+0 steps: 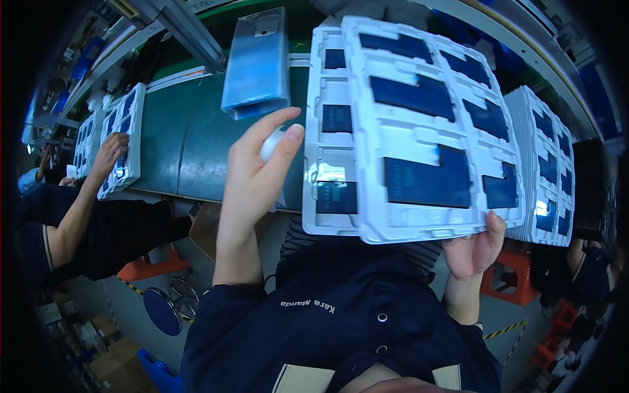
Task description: The person wipes the surface of small blue electronic components using a white cloth. They handle the components one by one from a white plastic tray, wiping each item and placing it back into its slot.
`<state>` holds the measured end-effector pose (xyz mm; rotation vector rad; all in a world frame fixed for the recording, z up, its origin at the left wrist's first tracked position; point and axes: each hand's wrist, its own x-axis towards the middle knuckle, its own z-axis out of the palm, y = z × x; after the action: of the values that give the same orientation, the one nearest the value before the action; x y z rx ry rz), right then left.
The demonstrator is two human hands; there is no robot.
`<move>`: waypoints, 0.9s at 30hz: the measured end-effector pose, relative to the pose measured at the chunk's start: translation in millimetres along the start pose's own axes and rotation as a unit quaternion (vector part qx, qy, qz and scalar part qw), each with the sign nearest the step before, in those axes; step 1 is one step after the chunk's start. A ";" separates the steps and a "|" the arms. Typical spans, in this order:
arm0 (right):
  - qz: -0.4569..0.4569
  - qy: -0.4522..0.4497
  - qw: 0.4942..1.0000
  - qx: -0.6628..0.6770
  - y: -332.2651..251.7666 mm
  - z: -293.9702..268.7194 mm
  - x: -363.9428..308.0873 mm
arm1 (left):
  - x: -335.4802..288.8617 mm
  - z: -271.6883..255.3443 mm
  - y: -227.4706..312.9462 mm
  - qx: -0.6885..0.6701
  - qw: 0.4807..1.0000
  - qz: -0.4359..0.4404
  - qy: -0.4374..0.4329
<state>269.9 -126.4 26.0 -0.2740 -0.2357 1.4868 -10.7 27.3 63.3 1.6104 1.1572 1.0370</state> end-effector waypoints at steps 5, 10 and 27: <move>0.063 0.045 0.994 -0.082 19.7 26.0 9.4 | 5.0 2.2 -15.3 0.129 0.984 0.121 -0.031; 0.207 0.034 0.977 -0.037 7.1 32.1 0.4 | -2.1 -3.0 -10.9 0.119 0.988 0.092 -0.032; 0.391 0.028 0.911 0.130 27.1 20.0 -11.5 | -1.0 -1.1 -9.3 0.170 0.982 0.069 -0.053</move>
<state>237.0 -135.4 36.4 -0.2000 0.1473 2.2763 -14.2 28.3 54.5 2.0138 1.2115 0.8605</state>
